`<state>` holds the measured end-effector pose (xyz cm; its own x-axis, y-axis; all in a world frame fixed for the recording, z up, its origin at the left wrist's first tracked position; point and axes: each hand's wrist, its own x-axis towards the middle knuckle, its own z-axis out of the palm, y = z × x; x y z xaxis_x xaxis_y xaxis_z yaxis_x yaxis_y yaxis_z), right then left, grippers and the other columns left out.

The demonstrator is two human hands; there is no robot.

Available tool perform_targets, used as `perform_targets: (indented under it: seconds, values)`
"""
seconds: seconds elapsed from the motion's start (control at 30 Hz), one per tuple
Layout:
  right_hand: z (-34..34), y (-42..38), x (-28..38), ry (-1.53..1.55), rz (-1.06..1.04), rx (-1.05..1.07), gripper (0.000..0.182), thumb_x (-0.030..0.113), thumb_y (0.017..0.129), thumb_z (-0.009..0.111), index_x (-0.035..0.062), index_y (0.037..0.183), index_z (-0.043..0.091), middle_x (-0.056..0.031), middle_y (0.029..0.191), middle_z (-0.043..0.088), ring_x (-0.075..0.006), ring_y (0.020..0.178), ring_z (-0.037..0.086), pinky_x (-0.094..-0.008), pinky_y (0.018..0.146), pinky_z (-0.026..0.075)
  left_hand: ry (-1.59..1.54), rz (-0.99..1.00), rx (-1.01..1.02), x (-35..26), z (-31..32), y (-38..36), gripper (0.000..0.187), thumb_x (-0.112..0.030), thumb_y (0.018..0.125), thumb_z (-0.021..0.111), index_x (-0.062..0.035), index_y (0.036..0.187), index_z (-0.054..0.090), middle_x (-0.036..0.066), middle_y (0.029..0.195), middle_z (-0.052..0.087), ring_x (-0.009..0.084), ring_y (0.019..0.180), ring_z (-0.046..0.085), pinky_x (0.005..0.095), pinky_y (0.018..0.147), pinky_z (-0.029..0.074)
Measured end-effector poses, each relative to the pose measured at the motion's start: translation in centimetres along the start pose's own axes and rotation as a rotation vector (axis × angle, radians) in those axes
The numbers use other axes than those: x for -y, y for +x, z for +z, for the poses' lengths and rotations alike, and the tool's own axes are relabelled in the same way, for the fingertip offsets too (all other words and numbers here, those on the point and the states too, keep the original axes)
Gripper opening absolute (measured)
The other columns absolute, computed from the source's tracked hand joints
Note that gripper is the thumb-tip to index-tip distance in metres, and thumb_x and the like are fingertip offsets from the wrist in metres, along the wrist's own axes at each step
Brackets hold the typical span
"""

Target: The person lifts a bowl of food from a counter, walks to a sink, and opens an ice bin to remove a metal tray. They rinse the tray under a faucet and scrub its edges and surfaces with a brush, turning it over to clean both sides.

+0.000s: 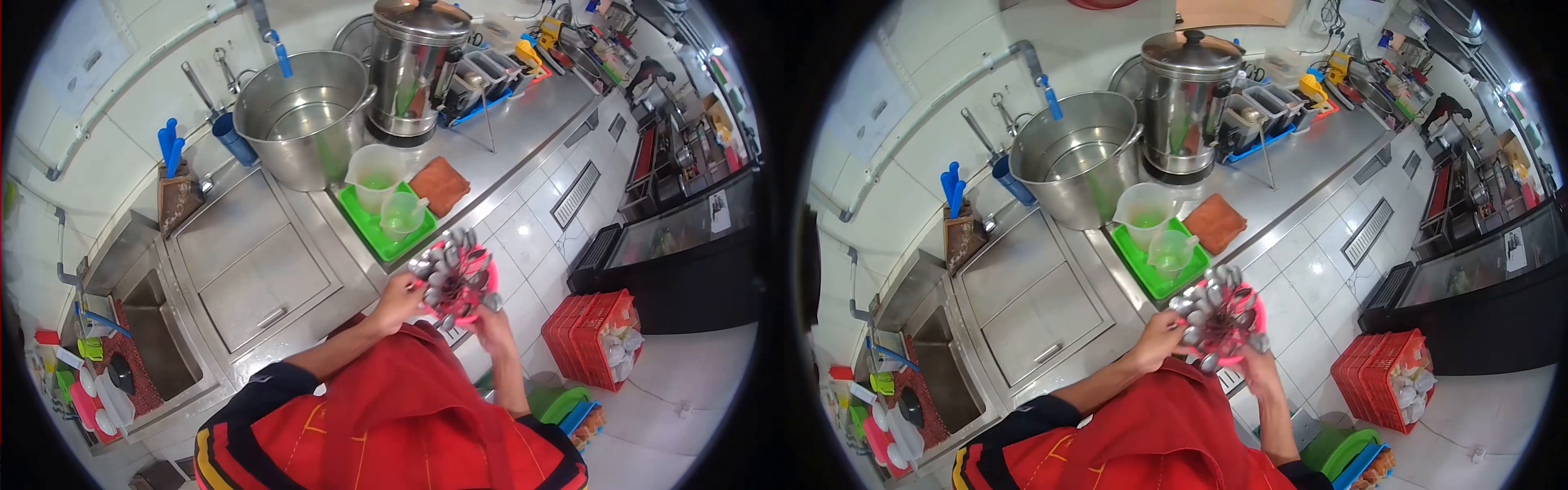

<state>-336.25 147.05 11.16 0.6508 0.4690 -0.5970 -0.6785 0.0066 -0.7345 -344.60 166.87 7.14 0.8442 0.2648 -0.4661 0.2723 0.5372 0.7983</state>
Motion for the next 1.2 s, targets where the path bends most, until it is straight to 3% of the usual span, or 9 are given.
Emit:
perform_targets:
  seconds: [0.17, 0.23, 0.33, 0.5, 0.6, 0.77, 0.9, 1.0, 1.2]
  values:
    - [-3.4, 7.4, 7.2, 0.118, -0.134, -0.052, 0.027, 0.001, 0.091, 0.047, -0.0009, 0.117, 0.055, -0.0101, 0.098, 0.065, -0.0173, 0.079, 0.068, -0.0261, 0.061, 0.061, -0.111, 0.121, 0.103, -4.1, 5.6, 4.1, 0.010, -0.011, 0.094, 0.060, -0.0025, 0.099, 0.059, 0.006, 0.107, 0.059, 0.0165, 0.103, 0.059, 0.0366, 0.084, 0.055]
    - [-4.5, 11.9, 9.2, 0.140, -0.179, -0.010, 0.026, 0.001, 0.093, 0.047, -0.0013, 0.118, 0.055, -0.0109, 0.101, 0.065, -0.0185, 0.081, 0.069, -0.0280, 0.065, 0.062, -0.037, 0.259, 0.062, -4.9, 5.5, 3.0, 0.015, -0.016, 0.096, 0.060, -0.0037, 0.103, 0.060, 0.006, 0.118, 0.059, 0.0170, 0.111, 0.056, 0.0357, 0.088, 0.051]
    - [-1.7, 16.2, 12.6, 0.174, -0.204, 0.123, 0.028, 0.002, 0.094, 0.047, -0.0029, 0.120, 0.054, -0.0141, 0.106, 0.065, -0.0237, 0.086, 0.070, -0.0301, 0.070, 0.064, 0.126, 0.173, 0.076, -4.3, 1.2, 1.5, 0.020, -0.020, 0.099, 0.055, -0.0050, 0.111, 0.060, 0.010, 0.135, 0.055, 0.0186, 0.119, 0.055, 0.0400, 0.097, 0.048]
    - [1.3, 25.9, 12.1, 0.116, -0.086, 0.313, 0.032, 0.003, 0.095, 0.047, -0.0025, 0.127, 0.049, -0.0182, 0.116, 0.061, -0.0335, 0.096, 0.067, -0.0353, 0.071, 0.065, 0.216, 0.242, -0.431, 0.1, -8.6, -3.0, 0.021, -0.021, 0.096, 0.059, -0.0034, 0.104, 0.066, 0.007, 0.111, 0.068, 0.0166, 0.101, 0.064, 0.0326, 0.088, 0.050]
    - [4.5, 26.4, 11.1, -0.047, -0.227, 0.275, 0.036, 0.004, 0.093, 0.048, -0.0042, 0.128, 0.047, -0.0196, 0.122, 0.058, -0.0376, 0.098, 0.066, -0.0403, 0.075, 0.065, 0.521, 0.308, -0.810, 1.2, -13.8, -6.5, 0.020, -0.020, 0.092, 0.064, -0.0004, 0.098, 0.067, 0.012, 0.099, 0.070, 0.0220, 0.098, 0.066, 0.0342, 0.087, 0.051]
    - [2.6, 28.2, 10.1, -0.032, -0.162, 0.280, 0.035, 0.008, 0.091, 0.055, -0.0002, 0.124, 0.048, -0.0151, 0.123, 0.056, -0.0330, 0.107, 0.062, -0.0460, 0.087, 0.060, 1.169, 0.288, -1.056, 4.8, -21.7, -12.1, 0.030, -0.022, 0.084, 0.071, -0.0047, 0.108, 0.064, 0.017, 0.117, 0.063, 0.0388, 0.115, 0.056, 0.0508, 0.101, 0.041]
    - [1.9, 24.6, 11.1, -0.058, -0.083, 0.234, 0.047, 0.021, 0.093, 0.060, 0.0052, 0.134, 0.044, -0.0166, 0.129, 0.053, -0.0397, 0.113, 0.059, -0.0432, 0.088, 0.057, 1.369, 0.047, -1.012, 4.5, -23.4, -14.1, 0.048, -0.028, 0.078, 0.075, -0.0125, 0.120, 0.060, 0.012, 0.144, 0.043, 0.0406, 0.136, 0.035, 0.0649, 0.109, 0.026]
    - [1.7, 20.6, 11.0, -0.212, -0.154, 0.077, 0.058, 0.034, 0.093, 0.060, 0.0120, 0.143, 0.040, -0.0177, 0.137, 0.048, -0.0382, 0.117, 0.059, -0.0420, 0.088, 0.053, 1.479, 0.083, -0.912, 6.1, -27.4, -13.2, 0.062, -0.038, 0.071, 0.078, -0.0184, 0.127, 0.058, 0.008, 0.155, 0.030, 0.0386, 0.143, 0.023, 0.0694, 0.109, 0.019]
    - [-1.1, 15.5, 8.2, -0.417, -0.316, -0.201, 0.045, 0.025, 0.093, 0.062, 0.0035, 0.131, 0.051, -0.0145, 0.121, 0.060, -0.0290, 0.105, 0.065, -0.0387, 0.089, 0.052, 1.510, 0.193, -0.960, -1.4, -29.2, -12.3, 0.071, -0.031, 0.075, 0.077, -0.0160, 0.138, 0.048, 0.010, 0.152, 0.033, 0.0392, 0.144, 0.019, 0.0664, 0.113, 0.016]
